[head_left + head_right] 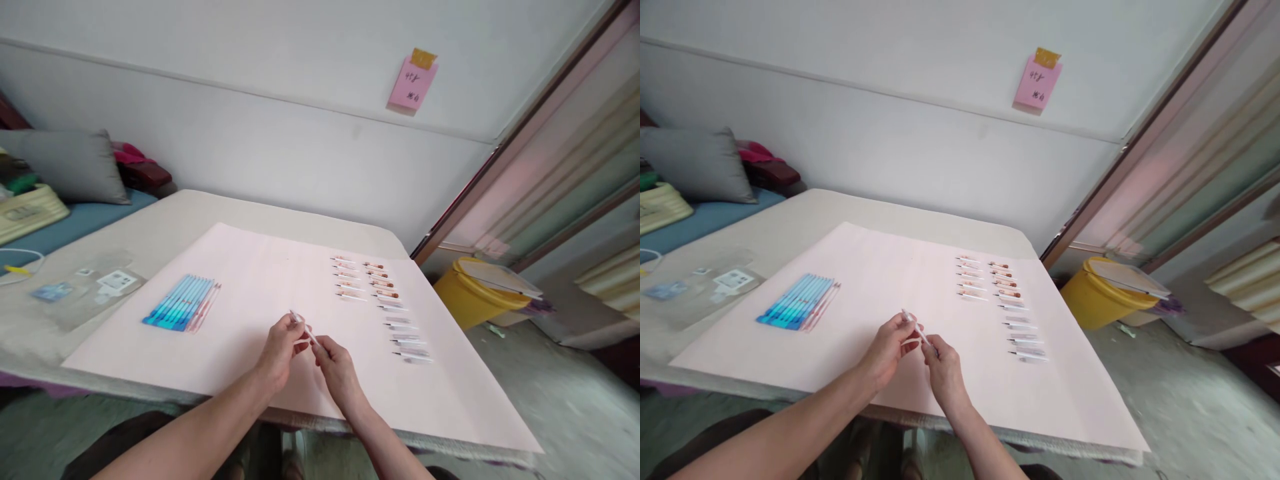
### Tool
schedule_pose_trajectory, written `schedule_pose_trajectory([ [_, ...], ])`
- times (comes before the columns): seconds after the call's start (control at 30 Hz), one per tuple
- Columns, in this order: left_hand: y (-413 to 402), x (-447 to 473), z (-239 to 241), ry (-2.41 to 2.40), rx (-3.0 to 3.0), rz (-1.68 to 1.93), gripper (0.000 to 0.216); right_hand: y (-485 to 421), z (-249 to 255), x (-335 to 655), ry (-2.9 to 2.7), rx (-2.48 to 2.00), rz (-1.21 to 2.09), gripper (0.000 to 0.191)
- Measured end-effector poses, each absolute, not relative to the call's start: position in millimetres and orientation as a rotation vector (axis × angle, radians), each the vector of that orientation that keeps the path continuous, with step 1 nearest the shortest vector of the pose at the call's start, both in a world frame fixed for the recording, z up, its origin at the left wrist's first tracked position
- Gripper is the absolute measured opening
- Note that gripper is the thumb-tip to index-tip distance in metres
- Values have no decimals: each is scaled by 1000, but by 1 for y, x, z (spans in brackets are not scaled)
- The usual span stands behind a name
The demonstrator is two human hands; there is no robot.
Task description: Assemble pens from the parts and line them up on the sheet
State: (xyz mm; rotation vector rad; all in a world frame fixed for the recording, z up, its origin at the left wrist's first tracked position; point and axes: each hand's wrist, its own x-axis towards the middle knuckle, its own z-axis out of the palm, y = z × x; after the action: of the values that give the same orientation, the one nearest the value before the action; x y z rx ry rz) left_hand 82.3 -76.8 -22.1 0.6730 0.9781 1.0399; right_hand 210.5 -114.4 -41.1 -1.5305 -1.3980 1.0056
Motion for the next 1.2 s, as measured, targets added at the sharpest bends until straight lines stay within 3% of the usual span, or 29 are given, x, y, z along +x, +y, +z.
schedule_pose_trajectory([
  [0.23,-71,78,-23,1082,704,1113,30,-115,-41,206,-1388,-1514,1024,26],
  [0.4,-69,78,-22,1013,682,1157,19,-114,-44,205,-1277,-1517,1215,27],
  [0.6,-67,76,-20,1040,670,1126,18,-114,-42,206,-1365,-1534,1037,29],
  [1.03,-63,72,-20,1112,748,1183,20,-115,-43,205,-1378,-1522,1086,30],
  [1.2,-62,71,-21,1036,685,1180,30,-115,-46,206,-1335,-1530,1144,29],
])
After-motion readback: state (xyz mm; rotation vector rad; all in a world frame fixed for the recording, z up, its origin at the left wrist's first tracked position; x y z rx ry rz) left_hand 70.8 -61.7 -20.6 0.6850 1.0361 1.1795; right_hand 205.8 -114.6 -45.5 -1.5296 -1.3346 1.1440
